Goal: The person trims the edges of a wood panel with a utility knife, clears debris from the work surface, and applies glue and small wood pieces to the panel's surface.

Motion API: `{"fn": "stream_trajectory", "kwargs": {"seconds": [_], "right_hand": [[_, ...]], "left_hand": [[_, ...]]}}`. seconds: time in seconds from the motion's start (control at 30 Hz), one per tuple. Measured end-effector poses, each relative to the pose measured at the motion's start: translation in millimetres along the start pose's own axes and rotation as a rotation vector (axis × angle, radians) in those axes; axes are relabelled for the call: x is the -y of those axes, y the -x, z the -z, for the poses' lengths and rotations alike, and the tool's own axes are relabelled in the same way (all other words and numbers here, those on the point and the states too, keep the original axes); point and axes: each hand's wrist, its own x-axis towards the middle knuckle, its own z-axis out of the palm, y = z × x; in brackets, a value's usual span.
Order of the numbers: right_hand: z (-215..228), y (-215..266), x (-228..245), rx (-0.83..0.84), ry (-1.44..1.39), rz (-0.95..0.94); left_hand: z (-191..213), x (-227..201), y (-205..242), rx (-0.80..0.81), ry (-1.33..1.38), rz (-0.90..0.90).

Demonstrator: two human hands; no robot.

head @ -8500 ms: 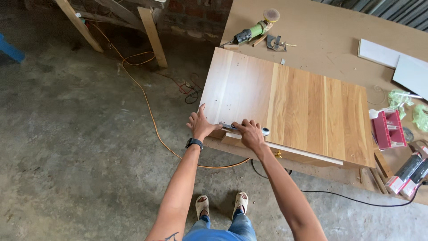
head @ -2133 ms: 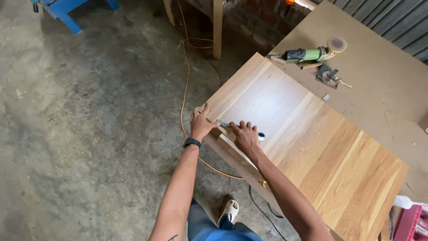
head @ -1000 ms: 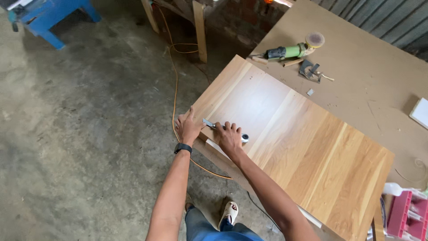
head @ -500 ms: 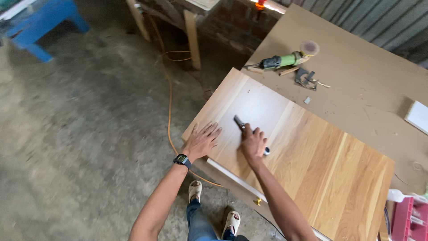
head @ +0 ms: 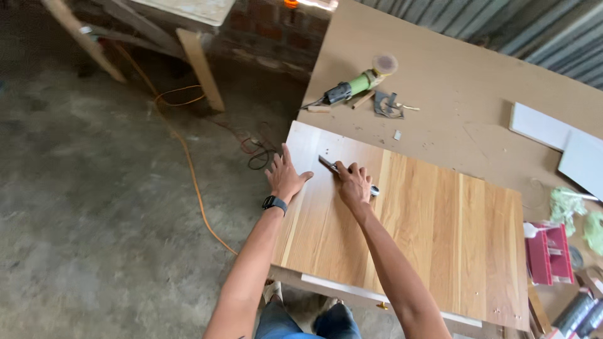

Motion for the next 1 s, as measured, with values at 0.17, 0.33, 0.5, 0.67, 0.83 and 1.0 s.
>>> {"fn": "stream_trajectory", "kwargs": {"seconds": [0.17, 0.33, 0.5, 0.67, 0.83, 1.0], "right_hand": [[5.2, -11.9, 4.0, -0.026, -0.011, -0.034], [-0.6, -19.5, -4.8, -0.023, -0.003, 0.019], [-8.3, -17.9, -14.6, 0.002, 0.022, 0.018], [-6.1, -21.7, -18.7, 0.031, 0.032, 0.050], [-7.9, -29.0, -24.1, 0.057, 0.036, 0.060], [-16.3, -42.9, -26.0, 0.018, 0.052, 0.124]], "left_hand": [[-2.6, -18.5, -25.3, -0.129, -0.094, 0.008], [-5.6, -23.1, -39.3, -0.179, -0.107, 0.019], [-7.5, -26.3, -43.6, -0.184, -0.126, 0.023], [3.1, -37.6, -42.3, -0.129, -0.135, 0.061], [1.0, -37.1, -51.7, -0.105, -0.119, 0.097], [-7.1, -33.0, -62.4, -0.140, -0.044, 0.164]]}}
